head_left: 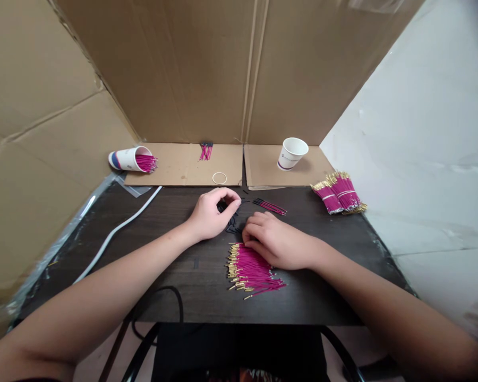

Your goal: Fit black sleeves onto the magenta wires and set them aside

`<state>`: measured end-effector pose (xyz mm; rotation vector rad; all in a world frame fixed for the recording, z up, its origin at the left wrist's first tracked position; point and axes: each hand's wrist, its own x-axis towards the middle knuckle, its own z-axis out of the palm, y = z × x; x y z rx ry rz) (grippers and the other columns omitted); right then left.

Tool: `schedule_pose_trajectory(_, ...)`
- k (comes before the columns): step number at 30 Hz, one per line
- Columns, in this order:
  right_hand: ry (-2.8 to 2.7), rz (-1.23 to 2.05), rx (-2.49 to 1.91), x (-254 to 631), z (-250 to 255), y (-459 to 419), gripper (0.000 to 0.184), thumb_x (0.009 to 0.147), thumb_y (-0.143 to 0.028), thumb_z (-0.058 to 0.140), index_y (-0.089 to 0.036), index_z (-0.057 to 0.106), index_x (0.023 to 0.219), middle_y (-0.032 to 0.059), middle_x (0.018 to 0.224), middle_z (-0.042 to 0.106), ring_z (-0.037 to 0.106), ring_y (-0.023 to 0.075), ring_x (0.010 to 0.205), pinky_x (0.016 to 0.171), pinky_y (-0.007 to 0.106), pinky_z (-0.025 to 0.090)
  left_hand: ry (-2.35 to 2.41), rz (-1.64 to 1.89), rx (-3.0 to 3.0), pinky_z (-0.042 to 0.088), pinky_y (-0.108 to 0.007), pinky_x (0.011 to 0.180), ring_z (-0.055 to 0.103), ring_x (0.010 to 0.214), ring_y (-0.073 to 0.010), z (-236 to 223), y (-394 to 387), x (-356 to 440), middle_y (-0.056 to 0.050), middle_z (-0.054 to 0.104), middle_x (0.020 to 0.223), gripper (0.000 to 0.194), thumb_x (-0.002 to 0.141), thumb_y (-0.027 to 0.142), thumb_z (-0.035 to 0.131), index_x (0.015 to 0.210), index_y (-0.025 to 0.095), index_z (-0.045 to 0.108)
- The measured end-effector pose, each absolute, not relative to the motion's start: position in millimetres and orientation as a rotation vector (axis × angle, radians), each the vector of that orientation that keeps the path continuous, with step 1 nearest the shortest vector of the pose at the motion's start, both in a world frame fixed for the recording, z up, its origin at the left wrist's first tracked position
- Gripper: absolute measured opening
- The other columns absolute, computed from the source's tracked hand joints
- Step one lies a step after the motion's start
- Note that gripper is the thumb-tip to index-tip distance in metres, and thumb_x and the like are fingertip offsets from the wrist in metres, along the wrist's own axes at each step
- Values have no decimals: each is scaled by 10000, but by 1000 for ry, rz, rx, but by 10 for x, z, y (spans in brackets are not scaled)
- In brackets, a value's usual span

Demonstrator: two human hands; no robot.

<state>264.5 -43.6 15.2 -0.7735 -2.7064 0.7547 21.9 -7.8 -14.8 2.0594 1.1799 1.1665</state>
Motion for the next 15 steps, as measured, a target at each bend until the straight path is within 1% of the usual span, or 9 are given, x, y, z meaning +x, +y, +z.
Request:
schedule_pose_trajectory(5, -2684, 754, -780, 2650, 149, -437, 54, 1119, -176, 644, -184, 687, 1088, 99, 1086, 707, 605, 260, 1025, 988, 426, 464, 1172, 1159, 2081, 608, -385, 870, 745, 888, -218, -146, -87, 219, -58, 817, 964, 126, 1048, 289, 705, 993, 197, 772)
schedule_pose_trajectory(9, -2706, 716, -771, 2648, 147, -430, 118, 1133, -188, 633, -189, 701, 1037, 94, 1050, 699, 610, 259, 1009, 974, 419, 456, 1161, 1148, 2098, 605, -388, 878, 742, 887, -217, -148, -84, 217, -54, 813, 959, 120, 1047, 282, 707, 986, 201, 770)
schedule_pose_trajectory(15, -2758, 676, -797, 2632, 129, -451, 138, 1133, -182, 619, -175, 691, 1016, 104, 1025, 696, 596, 274, 1008, 972, 428, 440, 1145, 1159, 2117, 601, -388, 886, 737, 895, -215, -154, -84, 216, -52, 802, 957, 116, 1044, 273, 708, 976, 199, 766)
